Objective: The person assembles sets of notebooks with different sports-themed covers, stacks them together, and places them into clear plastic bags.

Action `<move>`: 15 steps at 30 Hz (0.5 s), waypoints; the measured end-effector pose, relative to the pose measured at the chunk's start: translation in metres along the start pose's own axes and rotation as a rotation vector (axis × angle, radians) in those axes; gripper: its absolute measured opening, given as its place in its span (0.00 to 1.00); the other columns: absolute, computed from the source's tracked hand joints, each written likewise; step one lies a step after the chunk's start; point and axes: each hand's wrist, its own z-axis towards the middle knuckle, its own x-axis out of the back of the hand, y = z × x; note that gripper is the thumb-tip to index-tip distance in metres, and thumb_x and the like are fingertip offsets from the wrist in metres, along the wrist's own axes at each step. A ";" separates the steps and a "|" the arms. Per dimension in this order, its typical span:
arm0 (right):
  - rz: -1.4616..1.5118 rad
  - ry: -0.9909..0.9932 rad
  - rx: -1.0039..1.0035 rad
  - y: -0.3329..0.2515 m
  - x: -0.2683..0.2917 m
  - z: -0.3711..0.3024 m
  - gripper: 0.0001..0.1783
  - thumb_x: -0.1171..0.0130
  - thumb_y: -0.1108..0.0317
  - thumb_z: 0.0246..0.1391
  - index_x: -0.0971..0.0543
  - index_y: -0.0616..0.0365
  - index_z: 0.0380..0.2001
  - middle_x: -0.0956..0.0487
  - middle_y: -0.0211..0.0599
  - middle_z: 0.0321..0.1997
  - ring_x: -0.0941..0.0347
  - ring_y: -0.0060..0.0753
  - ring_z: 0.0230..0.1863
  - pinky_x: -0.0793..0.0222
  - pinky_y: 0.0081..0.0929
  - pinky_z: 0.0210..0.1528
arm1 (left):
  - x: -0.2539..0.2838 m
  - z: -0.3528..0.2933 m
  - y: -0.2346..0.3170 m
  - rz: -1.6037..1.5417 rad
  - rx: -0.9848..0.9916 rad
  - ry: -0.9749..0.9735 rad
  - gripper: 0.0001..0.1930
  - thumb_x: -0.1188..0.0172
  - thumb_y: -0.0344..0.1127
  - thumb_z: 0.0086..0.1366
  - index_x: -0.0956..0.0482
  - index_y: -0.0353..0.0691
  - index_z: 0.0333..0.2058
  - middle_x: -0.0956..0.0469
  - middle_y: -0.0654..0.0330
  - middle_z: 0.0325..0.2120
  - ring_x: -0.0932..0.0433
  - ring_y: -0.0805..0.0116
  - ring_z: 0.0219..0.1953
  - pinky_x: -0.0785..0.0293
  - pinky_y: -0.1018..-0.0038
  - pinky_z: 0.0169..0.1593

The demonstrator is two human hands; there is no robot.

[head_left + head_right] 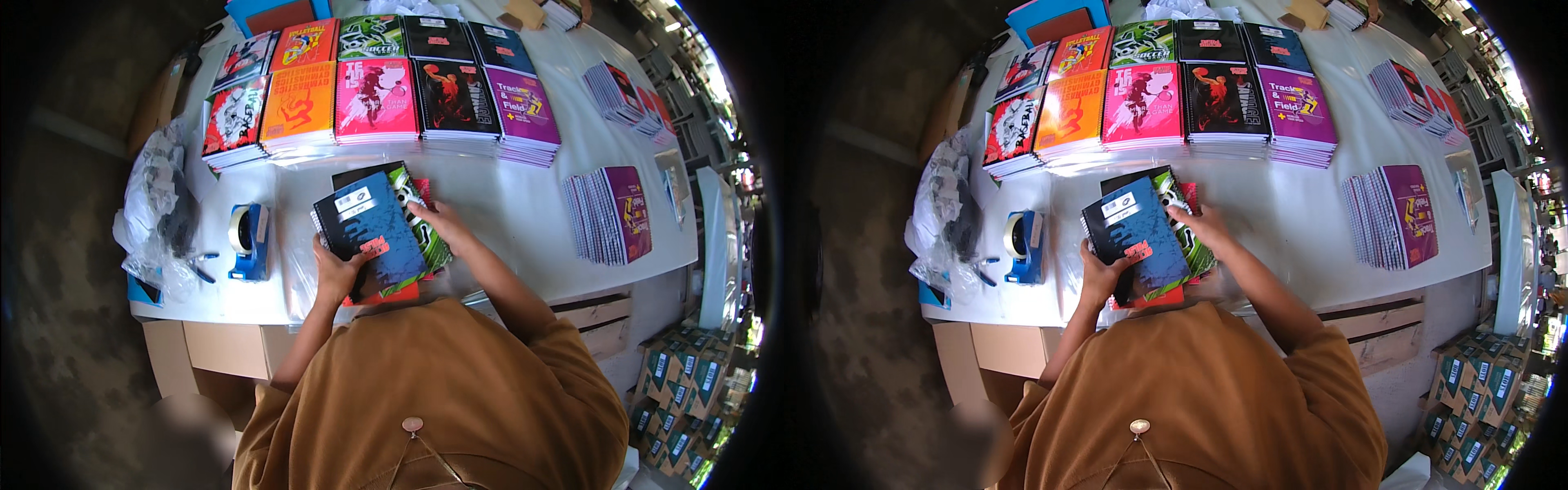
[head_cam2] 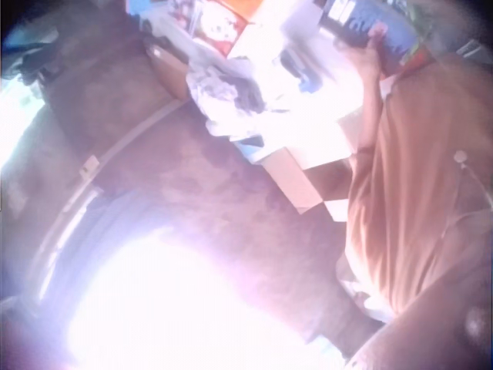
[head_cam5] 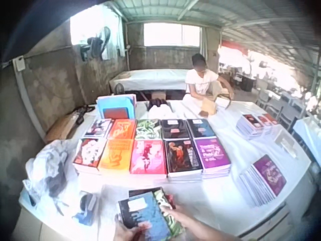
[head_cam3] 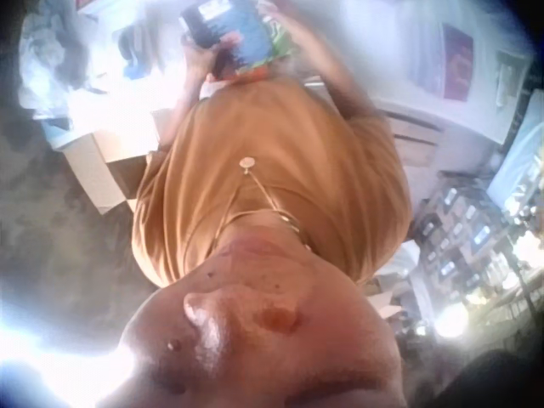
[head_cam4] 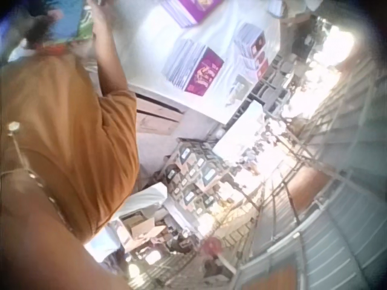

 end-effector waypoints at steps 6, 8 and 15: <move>0.161 -0.051 0.256 0.001 -0.024 -0.032 0.32 0.29 0.63 0.38 0.29 0.63 0.48 0.25 0.35 0.42 0.30 0.29 0.46 0.36 0.27 0.50 | 0.005 0.001 0.026 -0.625 0.035 -0.167 0.52 0.29 0.27 0.43 0.59 0.26 0.59 0.34 0.43 0.49 0.29 0.58 0.49 0.31 0.70 0.52; 0.100 0.090 0.555 -0.004 -0.037 -0.058 0.35 0.28 0.64 0.37 0.31 0.63 0.49 0.28 0.36 0.47 0.32 0.30 0.48 0.36 0.28 0.52 | 0.018 -0.016 0.042 -0.742 -0.080 -0.119 0.50 0.30 0.27 0.46 0.57 0.34 0.61 0.36 0.47 0.51 0.33 0.61 0.52 0.32 0.70 0.53; 0.041 0.071 0.852 0.006 -0.019 -0.082 0.58 0.23 0.65 0.25 0.46 0.60 0.61 0.36 0.42 0.58 0.39 0.38 0.59 0.44 0.35 0.61 | 0.056 -0.014 0.029 -0.773 -0.434 -0.372 0.62 0.24 0.44 0.36 0.59 0.43 0.65 0.48 0.53 0.61 0.44 0.59 0.61 0.44 0.63 0.62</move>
